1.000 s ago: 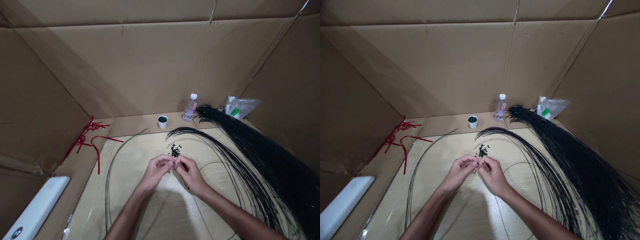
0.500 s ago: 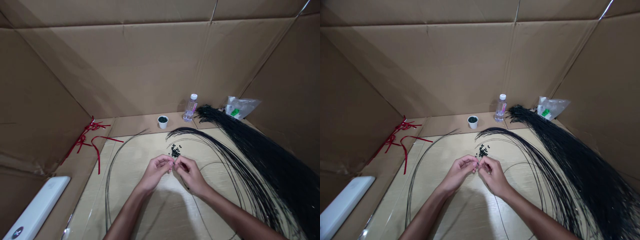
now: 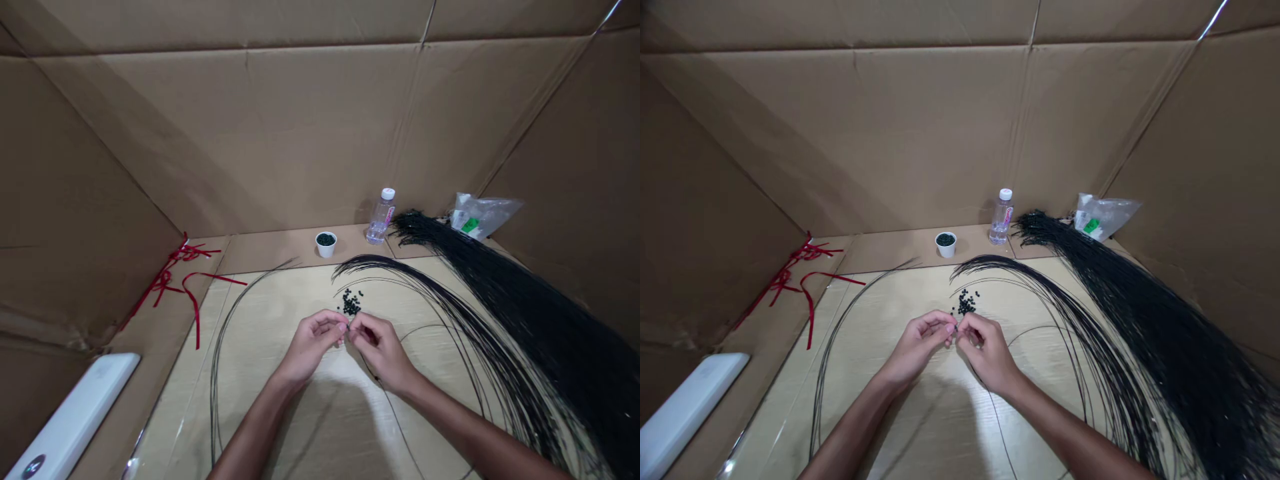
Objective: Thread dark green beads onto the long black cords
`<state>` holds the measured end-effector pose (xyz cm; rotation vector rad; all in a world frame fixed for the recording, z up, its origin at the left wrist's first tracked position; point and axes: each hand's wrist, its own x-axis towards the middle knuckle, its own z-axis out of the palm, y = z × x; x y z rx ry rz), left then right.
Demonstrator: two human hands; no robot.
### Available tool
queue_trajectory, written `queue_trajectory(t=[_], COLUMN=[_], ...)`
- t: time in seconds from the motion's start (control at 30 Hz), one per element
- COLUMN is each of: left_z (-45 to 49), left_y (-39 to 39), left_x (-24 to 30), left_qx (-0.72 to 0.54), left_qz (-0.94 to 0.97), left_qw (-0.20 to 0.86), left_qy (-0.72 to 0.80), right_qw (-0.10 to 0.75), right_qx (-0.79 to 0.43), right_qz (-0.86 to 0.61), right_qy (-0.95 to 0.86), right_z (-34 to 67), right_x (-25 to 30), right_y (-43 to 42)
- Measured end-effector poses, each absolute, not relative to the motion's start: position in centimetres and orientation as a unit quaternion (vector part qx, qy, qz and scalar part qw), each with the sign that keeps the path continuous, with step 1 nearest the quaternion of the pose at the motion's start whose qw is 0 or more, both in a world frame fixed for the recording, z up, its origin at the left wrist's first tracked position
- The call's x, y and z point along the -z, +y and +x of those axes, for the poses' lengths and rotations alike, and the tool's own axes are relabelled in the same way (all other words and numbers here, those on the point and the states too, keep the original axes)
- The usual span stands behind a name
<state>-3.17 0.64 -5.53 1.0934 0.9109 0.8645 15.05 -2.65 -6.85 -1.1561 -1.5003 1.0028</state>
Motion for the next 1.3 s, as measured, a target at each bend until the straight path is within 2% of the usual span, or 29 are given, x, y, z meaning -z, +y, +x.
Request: queue_trajectory(t=[1.07, 1.3], left_z=[-3.7, -3.7], left_y=[1.0, 1.0], left_x=[4.7, 4.7], left_qx=[-0.353, -0.357], left_qz=[0.486, 0.502], left_qw=[0.703, 0.681], left_qy=[0.382, 0.395], right_qw=[0.480, 0.482], right_qx=[-0.409, -0.400], right_qz=[-0.474, -0.484], right_qy=[-0.615, -0.611], right_z=[15.1, 15.0], right_x=[7.2, 7.1], right_y=[-2.7, -2.6])
